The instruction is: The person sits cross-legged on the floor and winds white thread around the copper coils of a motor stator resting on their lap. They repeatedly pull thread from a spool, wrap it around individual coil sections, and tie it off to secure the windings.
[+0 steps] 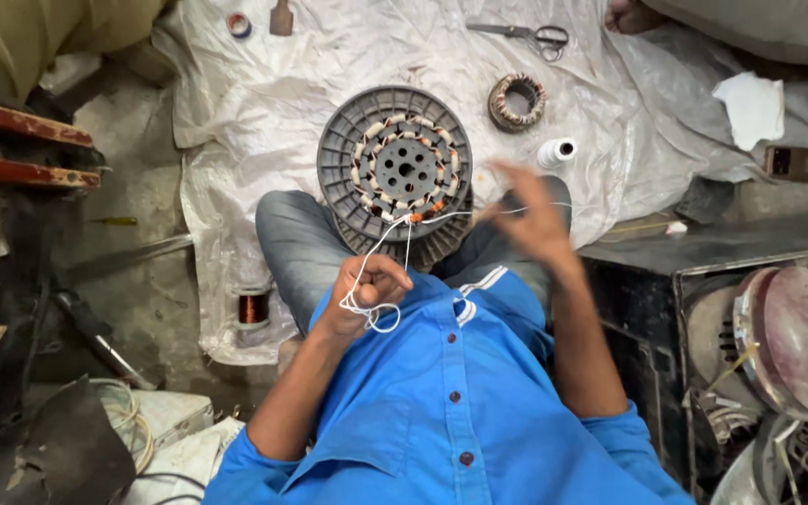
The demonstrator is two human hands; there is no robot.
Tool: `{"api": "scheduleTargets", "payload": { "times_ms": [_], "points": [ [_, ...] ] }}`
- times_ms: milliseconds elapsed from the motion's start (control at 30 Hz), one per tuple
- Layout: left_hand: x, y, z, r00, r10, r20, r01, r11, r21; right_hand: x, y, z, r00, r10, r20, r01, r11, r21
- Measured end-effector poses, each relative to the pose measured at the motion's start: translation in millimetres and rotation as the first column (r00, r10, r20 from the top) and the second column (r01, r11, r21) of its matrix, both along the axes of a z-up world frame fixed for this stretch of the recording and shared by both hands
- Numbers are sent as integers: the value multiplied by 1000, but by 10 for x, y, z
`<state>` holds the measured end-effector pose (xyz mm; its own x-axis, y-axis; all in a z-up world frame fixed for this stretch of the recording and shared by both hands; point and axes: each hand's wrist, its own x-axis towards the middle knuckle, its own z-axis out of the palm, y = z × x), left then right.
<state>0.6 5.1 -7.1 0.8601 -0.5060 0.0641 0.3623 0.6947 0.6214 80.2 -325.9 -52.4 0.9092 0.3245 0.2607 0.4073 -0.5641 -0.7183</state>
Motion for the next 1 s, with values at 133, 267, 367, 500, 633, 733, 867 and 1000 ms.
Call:
{"api": "scheduleTargets", "payload": {
  "times_ms": [133,267,367,500,633,733,867,1000],
  "points": [
    [-31,21,-16,999,13,29,-14,999,37,-199,219,-75,924,47,-380,54,967,250],
    [-55,75,-20,1000,22,-12,-21,1000,18,-112,-694,91,885,-446,-132,430,677,597],
    [-17,74,-2,1000,9,-12,-9,1000,-8,28,-1223,270,481,-871,105,863,491,116],
    [10,41,36,1000,-12,8,12,1000,1,36,-743,240,808,-564,171,586,801,-127],
    [-16,14,84,999,-27,28,28,1000,-11,-143,176,201,944,67,-323,-100,991,-89],
    [-29,60,143,999,2,42,-2,1000,4,-200,312,434,963,246,-112,-227,961,156],
    [-52,74,241,994,58,-91,-47,992,121,-288,-138,976,956,-192,-220,234,954,186],
    [-3,59,468,973,58,-223,-37,994,99,-294,-68,1364,927,-182,328,293,897,-331]
  ]
}}
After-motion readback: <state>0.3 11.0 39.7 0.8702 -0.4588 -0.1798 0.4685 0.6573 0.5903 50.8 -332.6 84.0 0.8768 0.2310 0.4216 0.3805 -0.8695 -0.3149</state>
